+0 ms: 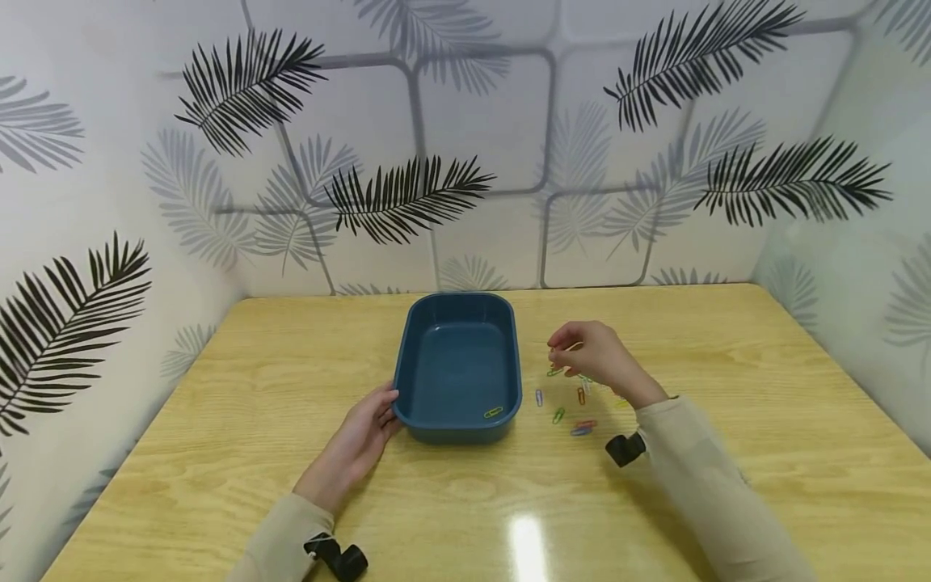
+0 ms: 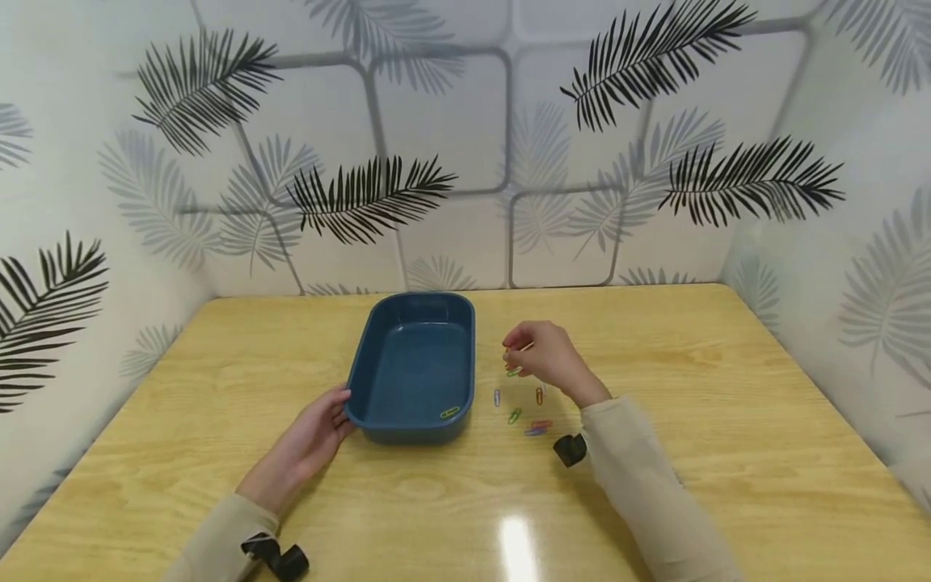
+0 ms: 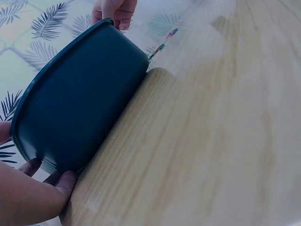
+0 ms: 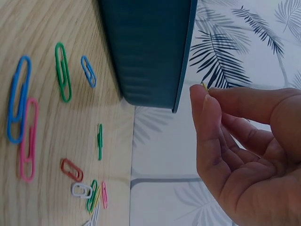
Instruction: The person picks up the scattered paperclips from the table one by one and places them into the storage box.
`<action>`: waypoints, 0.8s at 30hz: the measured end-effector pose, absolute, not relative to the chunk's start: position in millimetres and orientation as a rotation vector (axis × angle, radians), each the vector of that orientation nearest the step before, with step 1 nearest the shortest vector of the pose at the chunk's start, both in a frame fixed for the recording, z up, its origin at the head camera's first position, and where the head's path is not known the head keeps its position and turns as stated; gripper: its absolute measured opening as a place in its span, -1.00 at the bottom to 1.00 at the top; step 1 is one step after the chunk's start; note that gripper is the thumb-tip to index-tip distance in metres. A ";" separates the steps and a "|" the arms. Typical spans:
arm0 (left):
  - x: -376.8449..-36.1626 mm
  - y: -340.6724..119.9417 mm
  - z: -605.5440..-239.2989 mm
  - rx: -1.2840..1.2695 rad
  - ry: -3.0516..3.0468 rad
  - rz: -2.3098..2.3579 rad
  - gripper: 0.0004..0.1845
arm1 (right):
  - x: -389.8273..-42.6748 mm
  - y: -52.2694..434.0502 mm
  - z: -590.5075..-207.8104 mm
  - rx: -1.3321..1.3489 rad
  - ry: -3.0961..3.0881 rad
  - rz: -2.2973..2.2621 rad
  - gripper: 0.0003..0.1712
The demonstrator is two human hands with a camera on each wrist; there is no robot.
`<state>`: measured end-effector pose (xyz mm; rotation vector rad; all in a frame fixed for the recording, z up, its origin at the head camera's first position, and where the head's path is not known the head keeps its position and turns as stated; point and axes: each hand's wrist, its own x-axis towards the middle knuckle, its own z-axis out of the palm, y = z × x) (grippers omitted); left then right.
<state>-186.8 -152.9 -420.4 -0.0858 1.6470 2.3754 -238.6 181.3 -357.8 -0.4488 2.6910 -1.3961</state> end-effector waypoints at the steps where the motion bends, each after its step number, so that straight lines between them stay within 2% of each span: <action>1: -186.5 -153.0 -420.9 -0.084 1.651 2.370 -0.46 | -237.6 179.6 -357.8 -0.453 2.691 -1.397 -0.81; 24: -186.3 -153.6 -421.7 -0.063 1.650 2.387 -0.46 | -217.8 145.0 -357.8 -0.634 2.753 -1.413 -0.82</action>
